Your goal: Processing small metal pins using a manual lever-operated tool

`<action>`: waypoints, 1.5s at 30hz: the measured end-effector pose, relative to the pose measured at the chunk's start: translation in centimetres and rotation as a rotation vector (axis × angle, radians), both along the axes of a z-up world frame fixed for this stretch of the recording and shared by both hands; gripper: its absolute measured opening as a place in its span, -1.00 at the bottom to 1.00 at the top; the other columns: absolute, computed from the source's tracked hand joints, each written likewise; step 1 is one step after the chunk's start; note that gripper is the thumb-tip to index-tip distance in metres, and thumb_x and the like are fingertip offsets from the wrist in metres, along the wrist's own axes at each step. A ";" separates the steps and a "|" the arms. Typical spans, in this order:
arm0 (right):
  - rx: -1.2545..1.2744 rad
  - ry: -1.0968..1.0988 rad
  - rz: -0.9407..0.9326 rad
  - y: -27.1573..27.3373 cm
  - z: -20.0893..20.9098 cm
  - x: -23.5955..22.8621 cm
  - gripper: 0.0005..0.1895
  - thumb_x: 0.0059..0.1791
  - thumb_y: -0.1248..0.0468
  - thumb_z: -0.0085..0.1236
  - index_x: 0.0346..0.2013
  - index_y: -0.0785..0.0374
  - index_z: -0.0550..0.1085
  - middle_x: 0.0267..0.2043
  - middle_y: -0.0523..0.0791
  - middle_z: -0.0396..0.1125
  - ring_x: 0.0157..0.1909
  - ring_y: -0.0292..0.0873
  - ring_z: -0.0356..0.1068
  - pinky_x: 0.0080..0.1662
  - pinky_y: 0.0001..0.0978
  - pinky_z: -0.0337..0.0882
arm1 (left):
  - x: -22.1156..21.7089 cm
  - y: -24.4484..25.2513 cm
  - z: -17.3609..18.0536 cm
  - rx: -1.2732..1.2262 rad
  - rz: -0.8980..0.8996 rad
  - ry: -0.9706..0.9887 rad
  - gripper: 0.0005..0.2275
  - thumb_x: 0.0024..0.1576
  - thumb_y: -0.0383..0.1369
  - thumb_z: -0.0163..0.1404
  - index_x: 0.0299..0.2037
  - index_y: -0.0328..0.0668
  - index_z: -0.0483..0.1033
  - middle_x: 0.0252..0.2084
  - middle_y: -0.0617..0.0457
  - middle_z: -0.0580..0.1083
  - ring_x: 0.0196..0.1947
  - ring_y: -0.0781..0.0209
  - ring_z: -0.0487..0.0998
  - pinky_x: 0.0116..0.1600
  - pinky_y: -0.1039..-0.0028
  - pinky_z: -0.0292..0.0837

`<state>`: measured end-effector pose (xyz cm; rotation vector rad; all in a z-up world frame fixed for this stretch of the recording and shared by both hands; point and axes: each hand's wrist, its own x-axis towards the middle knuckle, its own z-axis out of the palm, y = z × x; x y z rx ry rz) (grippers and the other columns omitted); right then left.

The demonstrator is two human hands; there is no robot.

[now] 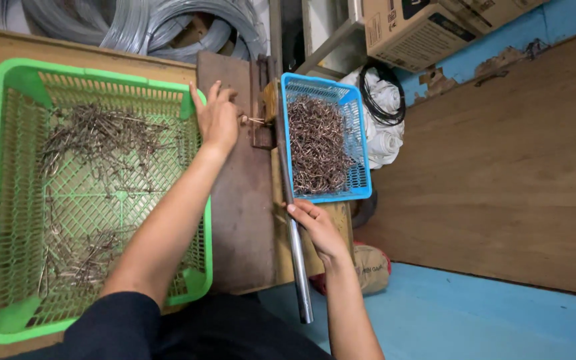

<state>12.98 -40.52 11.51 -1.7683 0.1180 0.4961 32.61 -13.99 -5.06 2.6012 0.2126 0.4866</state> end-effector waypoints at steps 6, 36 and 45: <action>-0.057 -0.019 0.052 0.7 0.2 -0.1 -0.68 0.04 0.15 0.24 -0.03 0.31 0.61 0.09 -0.11 0.38 0.25 -0.22 0.27 0.33 -0.21 0.21 | -2.1 -2.1 4.1 -0.063 0.019 -0.006 -0.73 0.01 -0.06 0.26 -0.16 0.09 0.71 0.14 0.17 0.55 0.41 0.12 0.30 0.56 -0.17 -0.53; -0.103 -0.125 0.129 2.6 1.1 0.1 -0.75 0.01 0.18 0.24 -0.21 0.34 0.63 -0.01 0.04 0.38 0.22 -0.03 0.28 0.29 -0.06 0.20 | -1.7 -4.2 0.9 -0.560 -0.035 -0.110 -0.74 0.07 -0.31 0.22 -0.03 0.09 0.60 0.24 0.14 0.28 0.31 -0.01 0.39 0.33 0.25 0.34; -0.146 -0.154 0.125 1.4 -2.8 -0.1 -0.78 0.00 0.21 0.23 -0.17 0.28 0.65 -0.02 -0.01 0.45 0.20 -0.06 0.35 0.27 -0.08 0.24 | -3.5 -4.4 5.4 -0.761 0.032 -0.094 -0.62 0.07 -0.28 0.19 0.10 0.14 0.44 0.21 0.10 0.32 0.30 0.05 0.41 0.36 0.24 0.27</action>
